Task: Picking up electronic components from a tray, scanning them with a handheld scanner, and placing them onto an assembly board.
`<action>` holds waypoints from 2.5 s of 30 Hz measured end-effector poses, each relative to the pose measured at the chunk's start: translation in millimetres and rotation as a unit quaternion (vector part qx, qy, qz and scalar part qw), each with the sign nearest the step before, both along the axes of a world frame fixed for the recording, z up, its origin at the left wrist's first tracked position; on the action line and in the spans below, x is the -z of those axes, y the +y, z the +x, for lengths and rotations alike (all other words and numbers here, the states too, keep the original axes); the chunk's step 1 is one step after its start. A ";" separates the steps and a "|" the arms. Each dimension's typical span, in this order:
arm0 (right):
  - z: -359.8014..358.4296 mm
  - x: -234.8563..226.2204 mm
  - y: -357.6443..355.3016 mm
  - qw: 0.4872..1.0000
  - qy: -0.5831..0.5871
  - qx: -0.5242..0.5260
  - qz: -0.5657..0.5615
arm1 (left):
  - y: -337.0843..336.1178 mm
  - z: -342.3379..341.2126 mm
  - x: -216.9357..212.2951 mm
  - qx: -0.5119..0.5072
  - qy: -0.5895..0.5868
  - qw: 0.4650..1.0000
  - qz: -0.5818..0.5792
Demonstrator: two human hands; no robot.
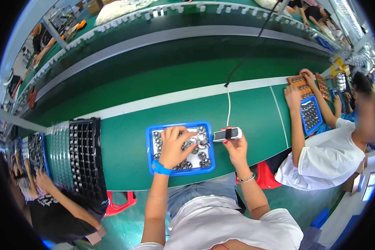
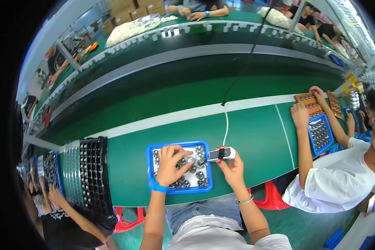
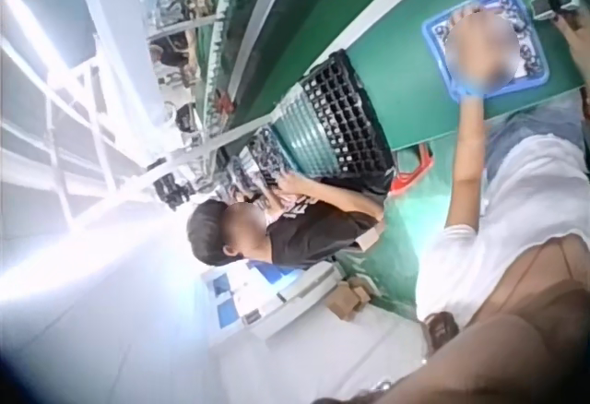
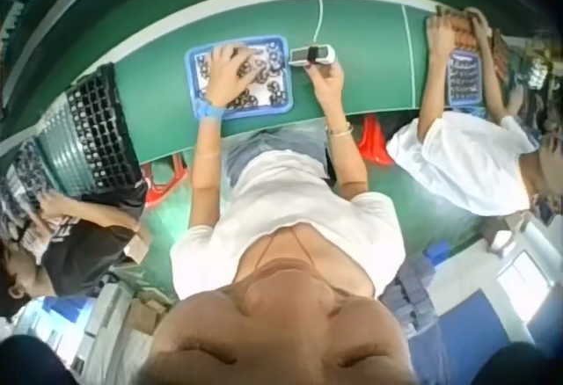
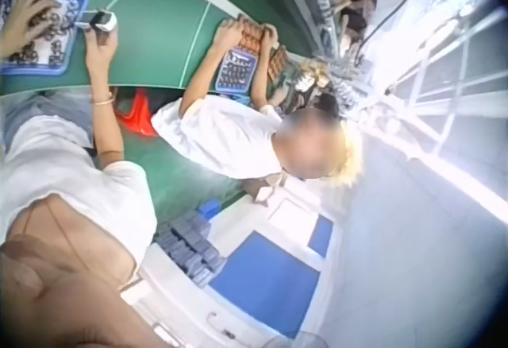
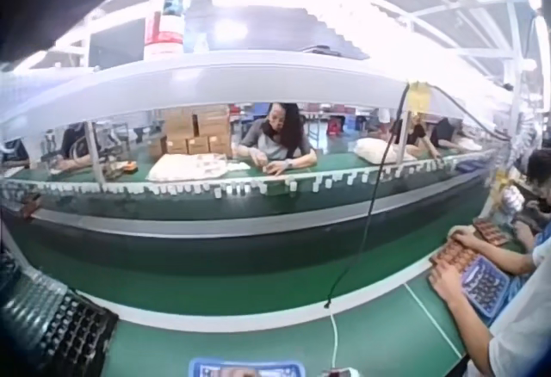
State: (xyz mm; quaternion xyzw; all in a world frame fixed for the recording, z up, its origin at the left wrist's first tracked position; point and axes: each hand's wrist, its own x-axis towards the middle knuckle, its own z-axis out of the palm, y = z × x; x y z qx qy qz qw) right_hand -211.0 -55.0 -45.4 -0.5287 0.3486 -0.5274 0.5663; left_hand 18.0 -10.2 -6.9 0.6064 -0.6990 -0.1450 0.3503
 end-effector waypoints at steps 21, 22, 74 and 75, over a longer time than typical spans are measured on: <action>15.8 -13.9 -12.2 0.967 0.226 -0.075 -0.090 | -1.0 -4.2 5.4 0.002 -0.059 0.991 -0.118; 18.9 -19.6 -12.3 0.955 0.254 -0.079 -0.131 | -0.1 -6.0 2.7 0.001 -0.056 0.989 -0.139; -20.1 -20.1 11.4 0.972 0.206 -0.087 -0.070 | 14.3 4.1 4.1 0.097 -0.073 0.993 0.014; -19.0 -20.1 13.7 0.972 0.206 -0.087 -0.071 | 14.4 2.8 7.6 0.095 -0.081 0.992 0.006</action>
